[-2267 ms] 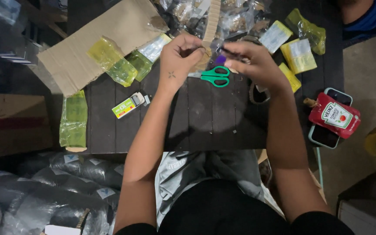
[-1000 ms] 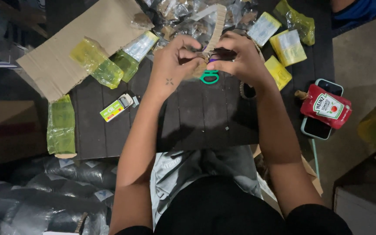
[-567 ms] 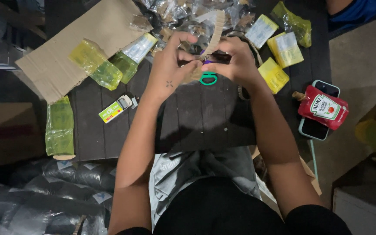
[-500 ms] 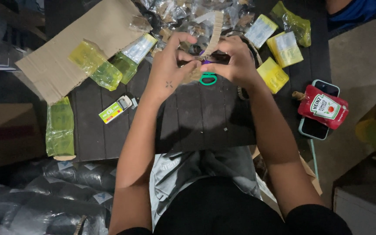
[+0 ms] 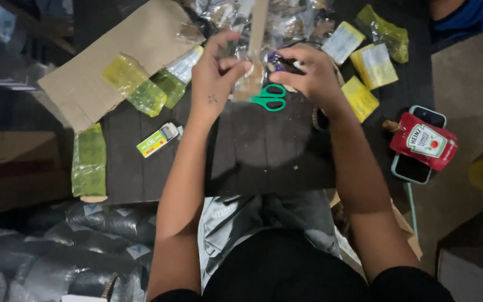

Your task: The person is stapling small plastic bags onto a cardboard strip, likely for retail display. They also use a lighter to seal or trim edges.

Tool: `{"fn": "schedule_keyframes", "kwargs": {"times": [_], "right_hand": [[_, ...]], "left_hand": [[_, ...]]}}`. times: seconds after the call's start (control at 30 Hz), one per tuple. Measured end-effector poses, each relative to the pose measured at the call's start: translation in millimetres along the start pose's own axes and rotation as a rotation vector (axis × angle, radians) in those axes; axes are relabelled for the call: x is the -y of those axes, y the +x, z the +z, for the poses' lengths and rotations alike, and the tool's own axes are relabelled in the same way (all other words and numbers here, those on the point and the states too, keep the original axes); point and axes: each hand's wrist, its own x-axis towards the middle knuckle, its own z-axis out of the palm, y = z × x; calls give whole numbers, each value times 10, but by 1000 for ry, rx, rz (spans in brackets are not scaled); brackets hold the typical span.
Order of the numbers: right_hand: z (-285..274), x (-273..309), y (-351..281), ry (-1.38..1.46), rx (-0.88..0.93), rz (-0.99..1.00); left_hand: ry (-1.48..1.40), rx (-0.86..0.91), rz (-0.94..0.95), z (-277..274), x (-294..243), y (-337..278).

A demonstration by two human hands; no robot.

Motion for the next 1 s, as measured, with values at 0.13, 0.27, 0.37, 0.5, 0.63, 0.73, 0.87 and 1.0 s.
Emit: {"fn": "schedule_keyframes", "kwargs": {"times": [0.13, 0.27, 0.37, 0.5, 0.63, 0.73, 0.87, 1.0], "right_hand": [[-17, 163, 18, -286, 168, -179], [139, 4, -15, -498, 312, -71], [174, -37, -27, -598, 362, -55], [159, 90, -43, -553, 330, -78], [222, 70, -13, -482, 152, -215], [441, 159, -3, -507, 95, -328], [750, 342, -53, -609, 241, -344], [804, 406, -67, -602, 233, -419]], "left_hand": [[-173, -60, 21, -73, 66, 27], [-279, -106, -50, -88, 217, 78], [-387, -179, -164, -129, 318, 111], [-371, -300, 123, -297, 486, 148], [-398, -243, 380, -429, 188, 84], [-531, -285, 454, -432, 114, 52], [-597, -228, 265, -383, 97, 8], [-557, -233, 248, -373, 295, 54]]}}
